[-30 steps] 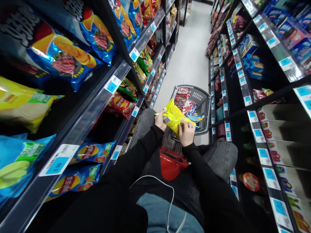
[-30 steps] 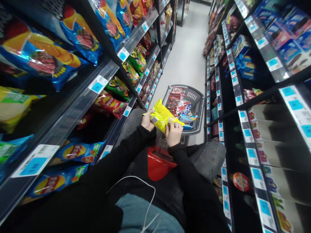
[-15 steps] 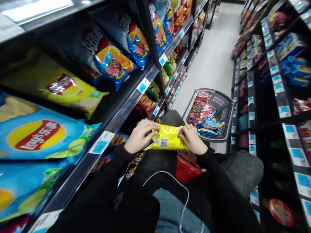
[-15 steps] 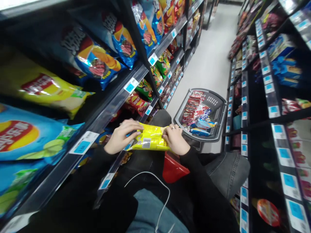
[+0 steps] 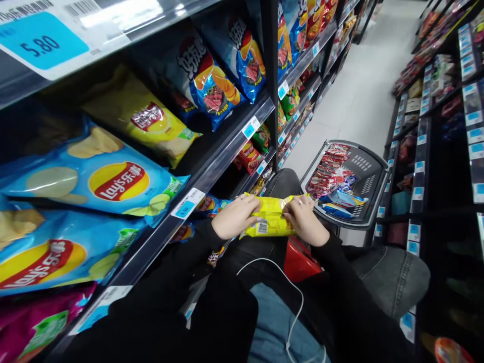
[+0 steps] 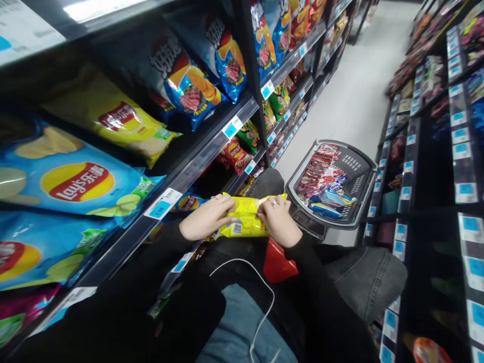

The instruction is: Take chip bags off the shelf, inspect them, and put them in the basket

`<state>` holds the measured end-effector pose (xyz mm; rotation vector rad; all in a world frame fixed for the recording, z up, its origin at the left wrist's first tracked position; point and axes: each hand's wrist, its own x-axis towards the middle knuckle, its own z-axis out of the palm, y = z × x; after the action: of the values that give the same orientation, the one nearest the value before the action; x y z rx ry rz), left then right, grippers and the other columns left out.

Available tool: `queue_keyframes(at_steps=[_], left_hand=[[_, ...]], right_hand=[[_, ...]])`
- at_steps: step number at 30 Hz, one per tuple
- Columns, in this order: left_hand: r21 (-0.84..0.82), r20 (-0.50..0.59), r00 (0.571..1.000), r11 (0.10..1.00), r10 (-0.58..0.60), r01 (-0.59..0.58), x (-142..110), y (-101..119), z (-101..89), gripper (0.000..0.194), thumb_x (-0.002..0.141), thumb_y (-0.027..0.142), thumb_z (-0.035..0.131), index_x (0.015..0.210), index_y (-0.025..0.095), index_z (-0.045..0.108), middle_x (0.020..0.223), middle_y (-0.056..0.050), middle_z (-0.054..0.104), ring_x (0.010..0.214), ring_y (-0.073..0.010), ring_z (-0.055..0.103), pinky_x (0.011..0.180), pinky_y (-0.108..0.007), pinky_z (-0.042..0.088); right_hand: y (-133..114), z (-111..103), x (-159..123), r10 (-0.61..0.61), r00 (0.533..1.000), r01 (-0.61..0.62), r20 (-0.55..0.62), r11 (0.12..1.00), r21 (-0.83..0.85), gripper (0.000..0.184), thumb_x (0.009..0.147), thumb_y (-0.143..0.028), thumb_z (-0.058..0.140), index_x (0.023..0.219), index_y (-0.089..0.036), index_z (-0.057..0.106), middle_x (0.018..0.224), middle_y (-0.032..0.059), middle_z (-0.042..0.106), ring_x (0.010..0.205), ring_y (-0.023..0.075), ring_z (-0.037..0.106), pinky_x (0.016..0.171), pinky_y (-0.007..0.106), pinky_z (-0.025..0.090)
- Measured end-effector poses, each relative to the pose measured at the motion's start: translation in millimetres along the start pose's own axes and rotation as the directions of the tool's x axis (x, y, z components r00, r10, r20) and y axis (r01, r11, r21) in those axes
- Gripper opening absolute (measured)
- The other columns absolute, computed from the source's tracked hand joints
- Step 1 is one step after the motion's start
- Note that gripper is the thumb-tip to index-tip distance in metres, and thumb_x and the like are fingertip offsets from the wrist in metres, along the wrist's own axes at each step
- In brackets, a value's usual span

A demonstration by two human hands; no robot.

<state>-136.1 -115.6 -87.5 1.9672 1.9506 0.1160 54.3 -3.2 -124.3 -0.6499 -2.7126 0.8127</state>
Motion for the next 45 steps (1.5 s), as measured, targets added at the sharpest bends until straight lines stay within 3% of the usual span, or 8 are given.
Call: queue_keyframes(at_steps=[7,17,21,25,32,36,40,45], left_hand=[[0.227,-0.089,0.995,0.974,0.041,-0.02,5.2,9.3,6.3,0.015,0.088,0.03,0.046,0.085,0.019,0.056,0.08,-0.002,0.057,0.071,-0.016,0.055,0.062,-0.027,0.039],[0.403,-0.256,0.864,0.86,0.434,-0.313,3.3,-25.0,26.3,0.03,0.088,0.013,0.035,0.107,0.021,0.056,0.076,-0.003,0.055,0.061,-0.0118,0.053,0.054,-0.022,0.041],[0.318,-0.34,0.786,0.85,0.516,-0.42,4.1,-33.1,32.2,0.028,0.089,0.015,0.035,0.102,0.022,0.059,0.073,-0.004,0.056,0.06,-0.0115,0.051,0.054,-0.022,0.041],[0.292,-0.391,0.747,0.843,0.537,-0.452,5.0,-35.0,37.1,0.025,0.09,0.017,0.036,0.096,0.022,0.06,0.069,-0.003,0.056,0.061,-0.0116,0.05,0.056,-0.022,0.041],[0.244,-0.405,0.764,0.865,0.502,-0.438,6.6,-36.4,39.7,0.026,0.09,0.019,0.036,0.096,0.023,0.062,0.069,-0.003,0.055,0.061,-0.0113,0.05,0.056,-0.022,0.042],[0.24,-0.433,0.771,0.884,0.467,-0.401,5.0,-43.2,42.6,0.027,0.09,0.02,0.036,0.095,0.023,0.062,0.07,-0.003,0.055,0.061,-0.0112,0.05,0.055,-0.022,0.041],[0.204,-0.426,0.796,0.903,0.43,-0.379,3.9,-47.3,46.6,0.028,0.091,0.022,0.035,0.094,0.023,0.063,0.067,-0.003,0.053,0.06,-0.0111,0.048,0.055,-0.022,0.042],[0.23,-0.406,0.792,0.89,0.455,-0.394,5.1,-47.9,49.2,0.028,0.09,0.022,0.036,0.097,0.025,0.063,0.065,-0.002,0.052,0.06,-0.0114,0.049,0.057,-0.023,0.044]], right_hand=[[15.8,-21.6,-0.2,-0.079,0.984,0.089,0.158,0.995,-0.053,0.012,0.081,-0.026,0.061,0.087,-0.02,0.053,0.085,0.0035,0.061,0.088,0.0219,0.043,0.074,0.034,0.026],[6.3,-7.0,-4.4,-0.312,0.95,0.263,0.005,0.793,-0.549,0.022,0.09,-0.014,0.039,0.079,-0.015,0.057,0.077,0.0095,0.054,0.073,0.0211,0.04,0.067,0.035,0.027],[17.9,-6.7,-7.5,-0.374,0.926,0.347,0.054,0.785,-0.513,0.024,0.092,-0.016,0.037,0.081,-0.017,0.058,0.075,0.0075,0.053,0.074,0.0202,0.039,0.068,0.034,0.027],[28.4,-19.4,-11.0,-0.281,0.95,0.311,0.136,0.882,-0.353,0.011,0.088,-0.026,0.051,0.086,-0.018,0.058,0.087,0.0068,0.055,0.084,0.0211,0.041,0.072,0.033,0.029],[26.2,-27.6,-16.1,-0.347,0.906,0.422,0.243,0.786,-0.453,0.015,0.089,-0.018,0.044,0.082,-0.017,0.057,0.08,0.008,0.056,0.077,0.0207,0.043,0.069,0.035,0.028],[26.6,-17.4,-23.0,-0.443,0.88,0.466,0.169,0.744,-0.479,0.025,0.091,-0.015,0.037,0.078,-0.017,0.058,0.07,0.0064,0.054,0.068,0.0179,0.043,0.065,0.035,0.027],[34.3,-2.9,-32.9,-0.426,0.904,0.4,0.022,0.829,-0.39,0.025,0.092,-0.019,0.039,0.077,-0.019,0.059,0.067,0.0041,0.052,0.068,0.0162,0.045,0.066,0.034,0.029],[45.1,-2.0,-41.5,-0.271,0.962,0.27,0.02,0.946,-0.176,0.014,0.087,-0.029,0.051,0.081,-0.018,0.058,0.088,0.0071,0.055,0.086,0.0192,0.048,0.074,0.033,0.034]])
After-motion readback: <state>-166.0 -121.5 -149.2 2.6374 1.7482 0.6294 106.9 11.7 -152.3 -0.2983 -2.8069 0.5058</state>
